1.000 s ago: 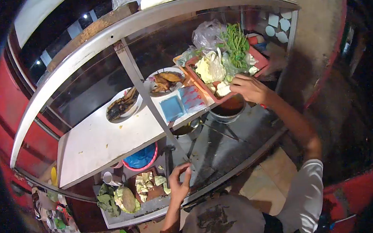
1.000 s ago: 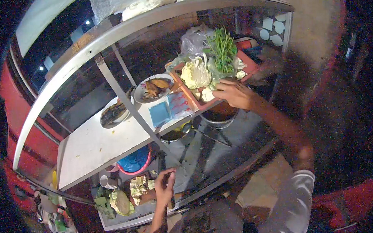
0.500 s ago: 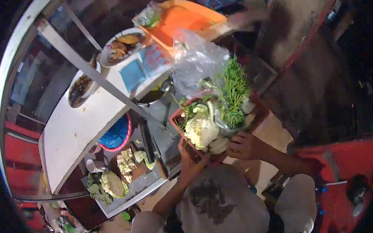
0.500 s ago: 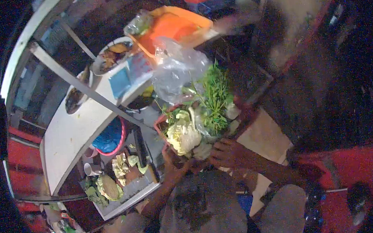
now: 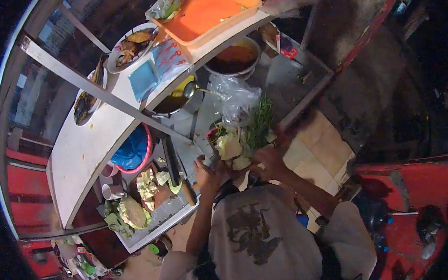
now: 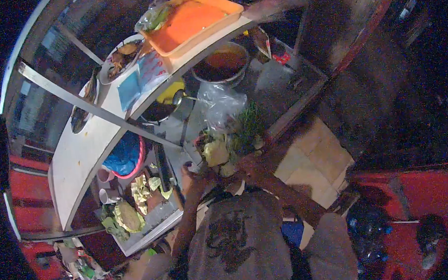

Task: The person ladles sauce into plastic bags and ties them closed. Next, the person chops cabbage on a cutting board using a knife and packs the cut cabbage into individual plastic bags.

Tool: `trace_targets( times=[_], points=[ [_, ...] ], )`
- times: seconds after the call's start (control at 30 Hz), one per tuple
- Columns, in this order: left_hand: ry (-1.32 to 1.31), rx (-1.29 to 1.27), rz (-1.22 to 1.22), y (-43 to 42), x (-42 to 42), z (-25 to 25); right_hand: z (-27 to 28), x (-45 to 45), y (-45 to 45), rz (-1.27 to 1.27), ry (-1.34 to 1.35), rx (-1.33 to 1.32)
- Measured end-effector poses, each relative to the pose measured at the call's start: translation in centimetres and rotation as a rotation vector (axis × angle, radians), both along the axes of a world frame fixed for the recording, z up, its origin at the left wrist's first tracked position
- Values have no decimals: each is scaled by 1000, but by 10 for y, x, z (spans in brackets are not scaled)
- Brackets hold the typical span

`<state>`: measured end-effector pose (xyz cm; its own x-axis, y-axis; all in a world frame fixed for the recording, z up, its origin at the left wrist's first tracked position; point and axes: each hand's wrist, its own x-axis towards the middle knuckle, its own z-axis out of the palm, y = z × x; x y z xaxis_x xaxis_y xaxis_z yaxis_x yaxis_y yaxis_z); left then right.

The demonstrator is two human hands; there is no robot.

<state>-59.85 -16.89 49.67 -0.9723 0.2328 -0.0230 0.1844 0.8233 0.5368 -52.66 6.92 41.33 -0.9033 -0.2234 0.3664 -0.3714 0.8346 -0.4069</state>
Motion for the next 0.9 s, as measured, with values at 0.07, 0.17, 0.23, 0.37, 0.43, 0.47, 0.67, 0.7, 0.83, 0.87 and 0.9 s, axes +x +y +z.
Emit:
trace_targets(
  times=[0.07,0.17,0.23,0.37,0.43,0.47,0.67,0.7,0.83,0.87,0.9],
  points=[
    [-76,378,177,6,-19,9,42,4,0,-244,-133,-262],
    [312,337,-167,40,-56,20,77,-30,0,-723,-166,-377],
    [404,305,-297,68,-86,13,62,-50,4,-782,-396,-221],
    [234,138,-338,101,-118,7,41,-60,-7,-894,-295,-294],
    [169,239,-272,106,-124,22,31,-55,-9,-885,-4,-791],
    [200,290,-270,102,-127,29,22,-50,-6,-891,-3,-795],
    [370,332,-396,101,-123,77,36,-30,28,-574,64,-301],
    [401,336,-438,100,-122,85,69,-26,27,-564,11,-263],
    [385,317,-436,92,-96,145,118,-20,25,-460,78,-174],
    [416,305,-430,88,-90,159,130,-22,24,-447,85,-174],
    [449,294,-422,84,-84,169,145,-25,23,-366,186,-329]
  ],
)
